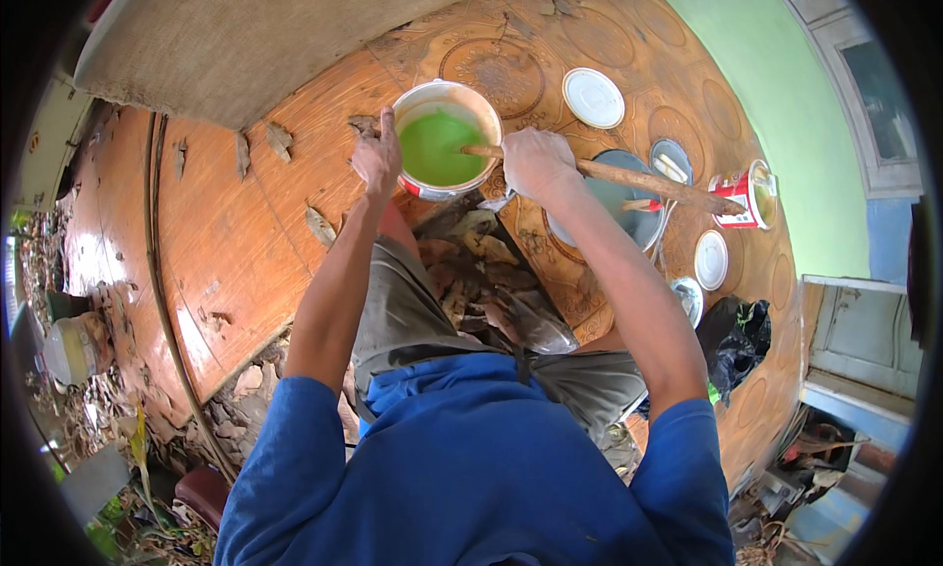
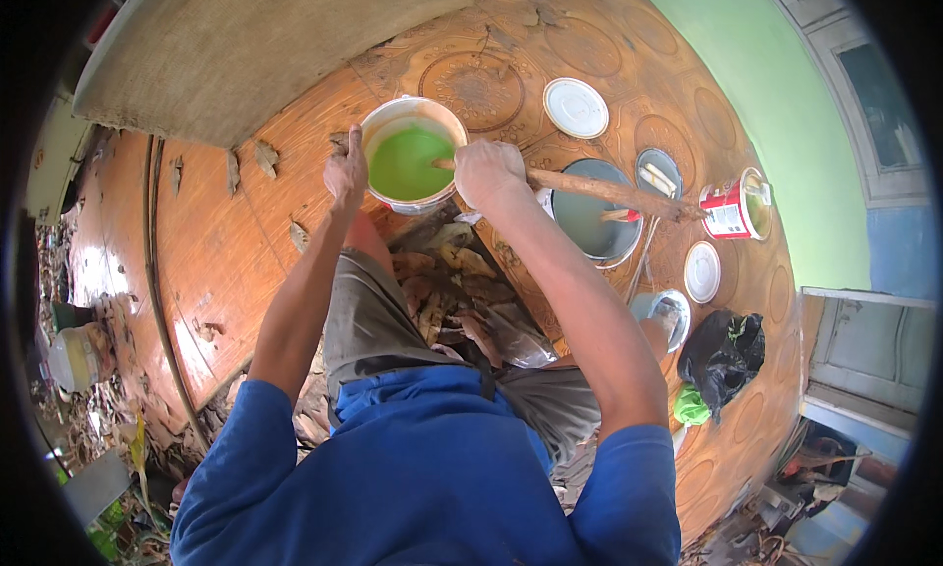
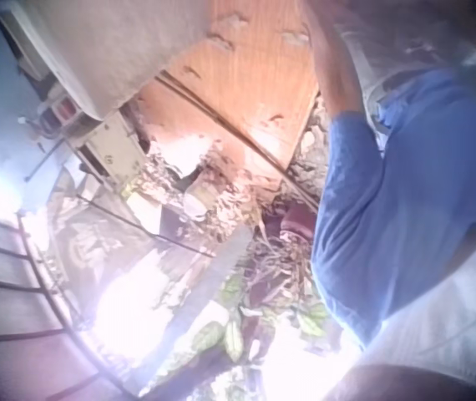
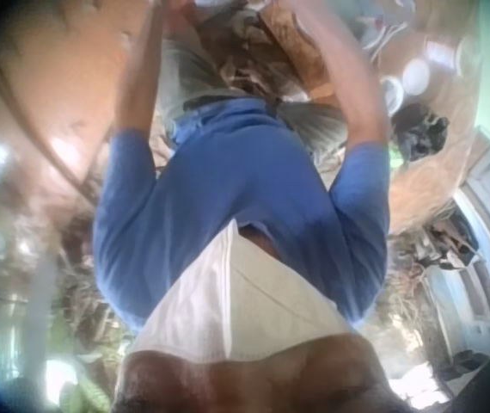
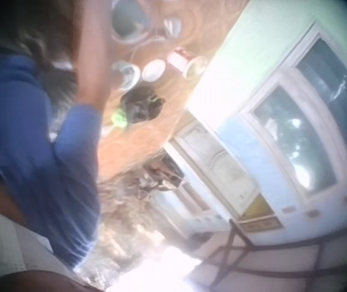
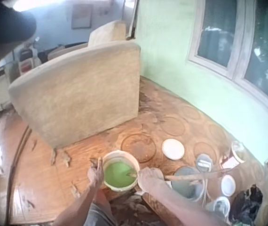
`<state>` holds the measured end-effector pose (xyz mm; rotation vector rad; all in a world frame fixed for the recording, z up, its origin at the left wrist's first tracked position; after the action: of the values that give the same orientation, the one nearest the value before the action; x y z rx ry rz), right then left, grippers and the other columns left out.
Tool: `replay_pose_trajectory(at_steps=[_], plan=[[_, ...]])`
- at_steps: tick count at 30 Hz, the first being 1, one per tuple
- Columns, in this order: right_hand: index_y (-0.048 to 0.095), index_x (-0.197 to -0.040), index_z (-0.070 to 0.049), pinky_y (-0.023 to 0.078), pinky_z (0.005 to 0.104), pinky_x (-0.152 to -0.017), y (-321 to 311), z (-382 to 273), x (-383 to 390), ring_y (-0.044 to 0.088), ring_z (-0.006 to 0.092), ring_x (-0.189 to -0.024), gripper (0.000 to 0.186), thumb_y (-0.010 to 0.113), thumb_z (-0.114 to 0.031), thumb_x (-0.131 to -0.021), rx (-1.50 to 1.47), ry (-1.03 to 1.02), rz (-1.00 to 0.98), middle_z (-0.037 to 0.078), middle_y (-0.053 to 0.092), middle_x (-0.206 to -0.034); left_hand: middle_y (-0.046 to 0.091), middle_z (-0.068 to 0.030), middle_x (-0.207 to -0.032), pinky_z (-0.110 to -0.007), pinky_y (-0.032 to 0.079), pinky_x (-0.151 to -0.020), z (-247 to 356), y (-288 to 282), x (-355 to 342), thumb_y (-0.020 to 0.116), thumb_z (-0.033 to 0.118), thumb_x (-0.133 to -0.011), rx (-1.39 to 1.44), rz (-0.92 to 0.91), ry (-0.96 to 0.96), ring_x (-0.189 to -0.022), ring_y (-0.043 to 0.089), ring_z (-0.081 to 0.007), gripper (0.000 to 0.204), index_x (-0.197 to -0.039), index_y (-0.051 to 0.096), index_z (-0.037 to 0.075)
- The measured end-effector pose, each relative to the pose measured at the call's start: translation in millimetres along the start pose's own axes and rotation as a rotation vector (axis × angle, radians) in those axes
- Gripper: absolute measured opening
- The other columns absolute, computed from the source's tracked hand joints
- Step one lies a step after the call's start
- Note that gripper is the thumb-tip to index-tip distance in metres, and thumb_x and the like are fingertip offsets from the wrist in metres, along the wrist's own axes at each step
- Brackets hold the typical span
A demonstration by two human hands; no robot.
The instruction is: The person sits on the floor and stirs green paint in a bucket using a wooden stick. They repeatedly dip the stick into a second bucket containing a clear liquid and then return to stir the green paint, mixing the two substances together.
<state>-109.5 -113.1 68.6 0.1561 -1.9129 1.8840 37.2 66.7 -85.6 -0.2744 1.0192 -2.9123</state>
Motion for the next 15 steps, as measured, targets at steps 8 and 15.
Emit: replay_pose_trajectory(at_steps=[8, 15], plan=[[0.069, -0.087, -0.004, 0.052, 0.0372, -0.077, 1, 26, 20, 0.066, 0.0277, -0.087, 0.022, 0.048, -0.011, -0.084, 0.013, 0.058, 0.178, 0.016, 0.068, -0.087, 0.055, -0.0173, -0.055, -0.043, 0.044, -0.061, 42, -16, 67, 0.051, 0.063, -0.082, 0.025, 0.106, 0.225, -0.058, 0.056, -0.0332, 0.066, -0.06, 0.053, 0.001], [0.067, -0.083, -0.001, 0.05, 0.0407, -0.08, 21, 25, 57, 0.065, 0.0319, -0.086, 0.02, 0.049, -0.008, -0.081, -0.084, 0.067, 0.115, 0.019, 0.067, -0.084, 0.051, -0.014, -0.05, -0.042, 0.043, -0.057, 42, -13, 88, 0.052, 0.062, -0.082, 0.045, 0.108, 0.251, -0.053, 0.052, -0.0304, 0.064, -0.059, 0.051, 0.002]])
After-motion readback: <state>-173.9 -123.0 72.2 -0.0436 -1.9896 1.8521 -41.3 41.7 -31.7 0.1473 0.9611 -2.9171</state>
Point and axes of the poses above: each hand's wrist, its own x-axis away from the middle knuckle, its own y-axis out of the palm, z = x × y, the point moved 6 cm from there along -x, towards the middle knuckle
